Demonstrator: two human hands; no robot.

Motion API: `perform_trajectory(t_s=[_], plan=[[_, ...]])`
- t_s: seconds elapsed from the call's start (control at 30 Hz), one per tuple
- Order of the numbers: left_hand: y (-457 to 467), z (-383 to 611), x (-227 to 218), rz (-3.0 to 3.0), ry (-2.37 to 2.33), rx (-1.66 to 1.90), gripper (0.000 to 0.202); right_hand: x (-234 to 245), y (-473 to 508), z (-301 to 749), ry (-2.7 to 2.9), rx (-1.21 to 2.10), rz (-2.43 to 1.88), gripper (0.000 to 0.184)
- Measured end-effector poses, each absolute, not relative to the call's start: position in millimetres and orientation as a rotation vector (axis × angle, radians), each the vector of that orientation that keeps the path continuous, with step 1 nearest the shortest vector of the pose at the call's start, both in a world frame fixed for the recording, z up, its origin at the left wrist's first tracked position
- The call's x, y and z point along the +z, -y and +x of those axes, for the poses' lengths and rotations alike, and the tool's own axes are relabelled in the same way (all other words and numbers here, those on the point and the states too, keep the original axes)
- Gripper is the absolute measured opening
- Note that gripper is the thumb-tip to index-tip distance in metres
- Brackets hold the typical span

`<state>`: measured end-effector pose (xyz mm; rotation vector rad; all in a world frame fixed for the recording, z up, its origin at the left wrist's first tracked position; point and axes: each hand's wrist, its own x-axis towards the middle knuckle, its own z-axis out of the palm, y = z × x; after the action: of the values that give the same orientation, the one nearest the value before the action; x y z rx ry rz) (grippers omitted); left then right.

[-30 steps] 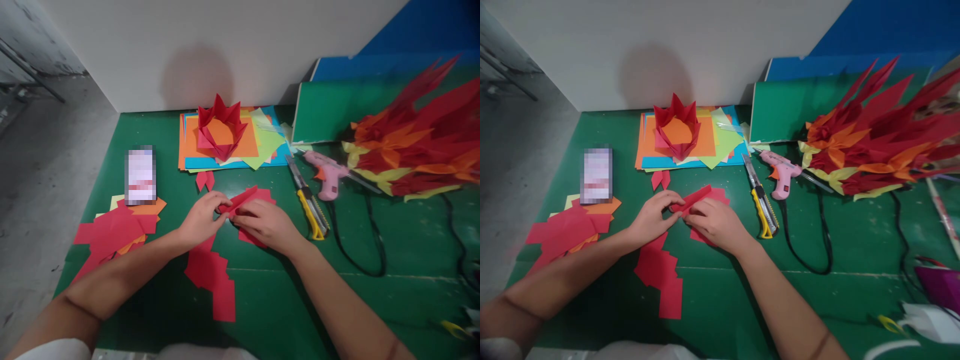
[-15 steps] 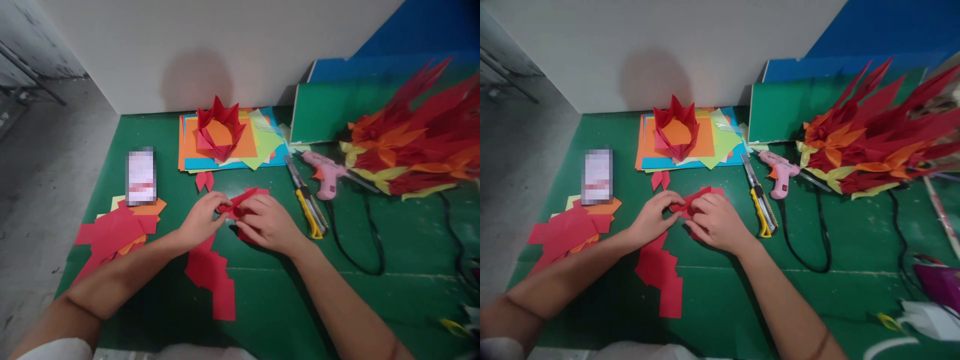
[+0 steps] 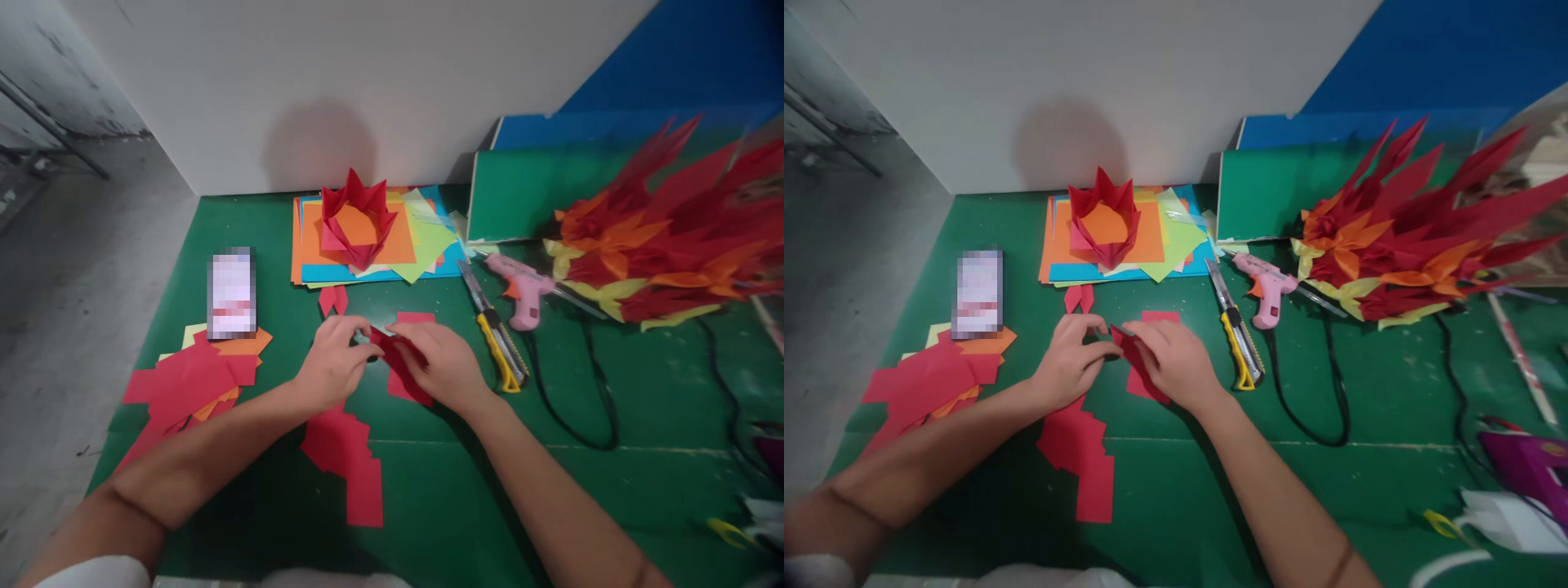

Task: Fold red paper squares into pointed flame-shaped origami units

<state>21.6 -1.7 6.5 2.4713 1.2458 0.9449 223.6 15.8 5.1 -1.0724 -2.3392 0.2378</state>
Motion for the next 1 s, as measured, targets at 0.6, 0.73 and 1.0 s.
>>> perform_trajectory(t_s=[0.6, 0.73, 1.0], plan=[[0.9, 22.8, -1.1, 2.634, -1.105, 0.647, 0.037, 9.6, -19.6, 222.9, 2.041, 0.655, -1.380, 0.024], [-0.3, 21.9, 0.9, 2.632, -1.066, 0.694, 0.036, 10.2, -21.4, 223.2, 2.090, 0.619, -1.312, 0.022], [-0.6, 21.5, 0.4, 2.634, -1.033, 0.810, 0.035, 4.3, -21.9, 223.2, 2.062, 0.585, -1.277, 0.014]])
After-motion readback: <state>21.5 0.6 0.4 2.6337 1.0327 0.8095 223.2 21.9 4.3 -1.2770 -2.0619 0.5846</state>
